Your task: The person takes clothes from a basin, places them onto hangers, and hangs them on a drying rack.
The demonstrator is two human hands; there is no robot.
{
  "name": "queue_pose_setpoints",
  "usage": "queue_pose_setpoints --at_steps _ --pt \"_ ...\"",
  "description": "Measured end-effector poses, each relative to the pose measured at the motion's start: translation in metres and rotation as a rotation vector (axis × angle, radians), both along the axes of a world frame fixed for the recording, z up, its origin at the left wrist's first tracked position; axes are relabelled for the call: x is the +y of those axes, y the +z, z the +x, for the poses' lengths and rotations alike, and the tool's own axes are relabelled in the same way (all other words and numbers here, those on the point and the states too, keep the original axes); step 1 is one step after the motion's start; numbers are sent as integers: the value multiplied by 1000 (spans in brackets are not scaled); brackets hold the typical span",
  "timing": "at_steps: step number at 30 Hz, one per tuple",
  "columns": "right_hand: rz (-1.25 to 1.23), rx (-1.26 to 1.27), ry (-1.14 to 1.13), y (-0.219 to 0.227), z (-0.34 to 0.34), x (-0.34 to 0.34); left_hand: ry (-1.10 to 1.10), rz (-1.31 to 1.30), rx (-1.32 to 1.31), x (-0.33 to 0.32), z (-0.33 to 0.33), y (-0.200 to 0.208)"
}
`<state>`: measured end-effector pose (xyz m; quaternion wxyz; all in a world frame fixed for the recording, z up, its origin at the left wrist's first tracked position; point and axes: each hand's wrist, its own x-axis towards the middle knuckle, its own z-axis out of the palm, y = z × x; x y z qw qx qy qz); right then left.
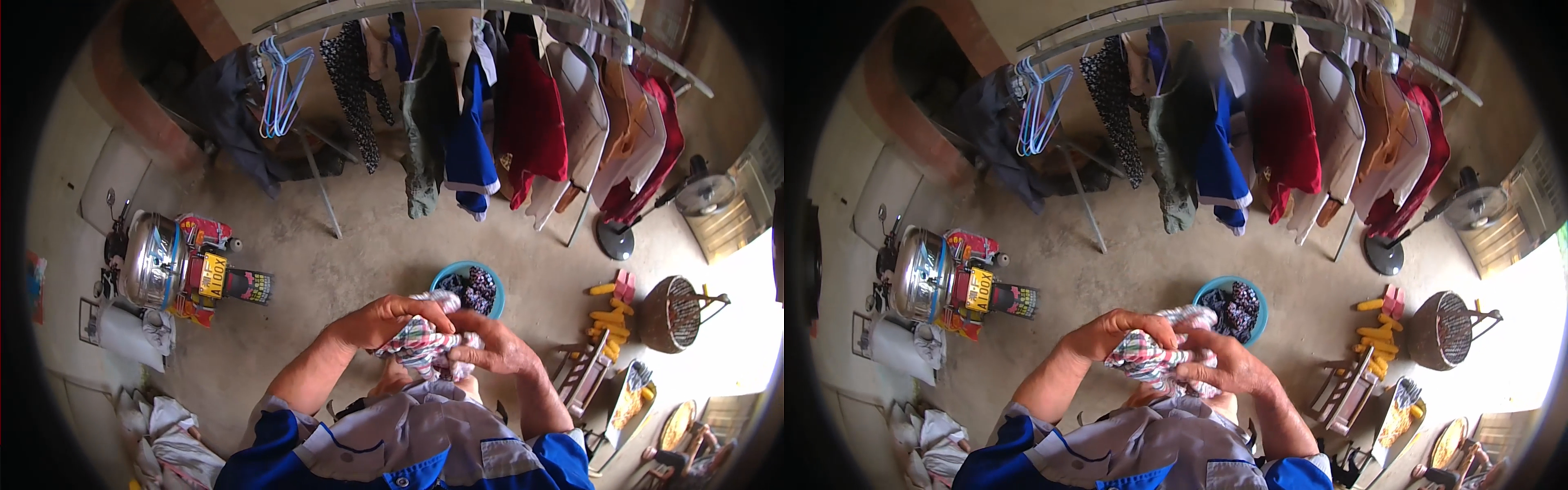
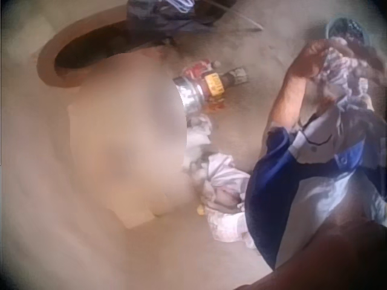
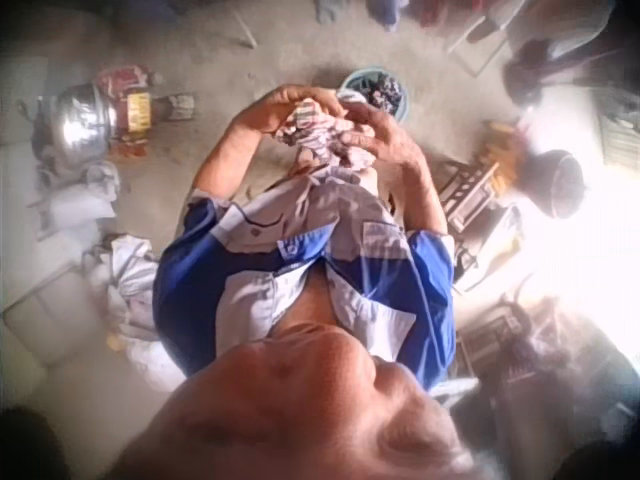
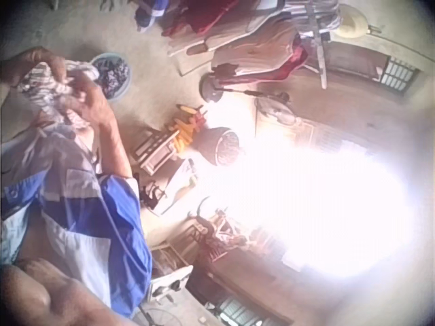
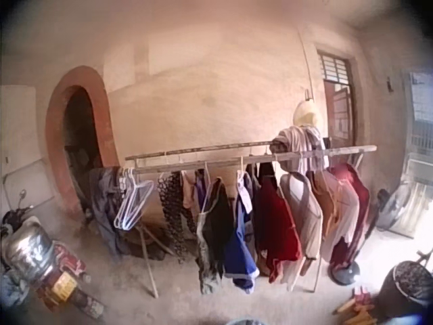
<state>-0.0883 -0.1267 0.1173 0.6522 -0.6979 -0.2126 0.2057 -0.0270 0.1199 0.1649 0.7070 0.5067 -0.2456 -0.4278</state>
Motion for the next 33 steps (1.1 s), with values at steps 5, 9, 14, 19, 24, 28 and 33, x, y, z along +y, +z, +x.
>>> queue_pose_setpoints --at_steps 5,9,14,19,24,28,33 --pt "394 297 -21 13 -12 17 55 -63 9 28 3 -17" --pt "364 260 -88 41 -23 37 92 1 228 42 -4 -51" --pt "247 24 -270 54 -22 60 230 -219 551 38 -22 -91" --pt "283 14 -342 59 -23 67 127 370 6 53 -38 -92" --pt "383 116 -394 50 -25 63 328 196 18 76 -14 -130" --pt "559 284 -392 19 -25 48 307 126 70 118 18 -103" --pt "349 640 -447 -29 -40 52 132 149 -148 132 37 -28"
